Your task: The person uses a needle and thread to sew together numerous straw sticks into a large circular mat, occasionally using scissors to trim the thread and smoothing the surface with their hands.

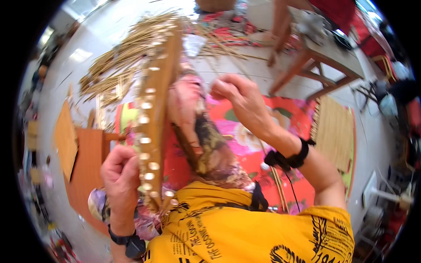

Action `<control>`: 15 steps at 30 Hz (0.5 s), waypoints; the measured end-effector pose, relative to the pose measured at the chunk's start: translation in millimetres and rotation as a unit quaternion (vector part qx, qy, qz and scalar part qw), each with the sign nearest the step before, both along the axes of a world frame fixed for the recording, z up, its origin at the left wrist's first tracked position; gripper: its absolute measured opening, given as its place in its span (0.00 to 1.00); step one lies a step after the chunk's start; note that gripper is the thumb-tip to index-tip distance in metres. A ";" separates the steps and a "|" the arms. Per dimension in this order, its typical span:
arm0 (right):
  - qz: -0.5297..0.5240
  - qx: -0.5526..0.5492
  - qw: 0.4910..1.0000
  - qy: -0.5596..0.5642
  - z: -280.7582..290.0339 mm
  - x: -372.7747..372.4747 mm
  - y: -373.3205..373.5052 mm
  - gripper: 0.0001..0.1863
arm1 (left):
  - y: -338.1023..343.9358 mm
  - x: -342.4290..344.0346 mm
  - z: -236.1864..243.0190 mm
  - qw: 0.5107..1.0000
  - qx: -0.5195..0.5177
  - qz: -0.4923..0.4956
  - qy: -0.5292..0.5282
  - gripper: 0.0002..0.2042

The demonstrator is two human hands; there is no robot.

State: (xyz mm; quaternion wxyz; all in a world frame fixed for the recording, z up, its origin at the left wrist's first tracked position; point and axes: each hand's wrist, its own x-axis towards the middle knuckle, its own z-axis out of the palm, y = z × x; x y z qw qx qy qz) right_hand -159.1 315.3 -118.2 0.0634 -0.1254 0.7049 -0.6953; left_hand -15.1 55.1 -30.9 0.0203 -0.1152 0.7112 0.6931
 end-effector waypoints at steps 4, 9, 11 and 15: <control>0.053 0.114 0.992 -0.031 -88.4 5.2 -0.7 0.08 | -7.1 6.5 9.2 0.998 0.058 -0.004 -0.037 0.03; 0.126 0.328 0.923 0.156 -281.8 14.1 4.1 0.12 | -10.0 14.3 12.8 0.995 0.080 0.038 -0.038 0.03; 0.178 0.383 0.901 0.100 -334.2 28.3 10.3 0.14 | -16.6 12.6 12.3 0.999 0.035 0.023 -0.032 0.02; 0.245 0.501 0.830 0.013 -373.9 55.2 23.1 0.09 | -26.7 23.0 13.6 0.999 -0.009 0.035 -0.023 0.03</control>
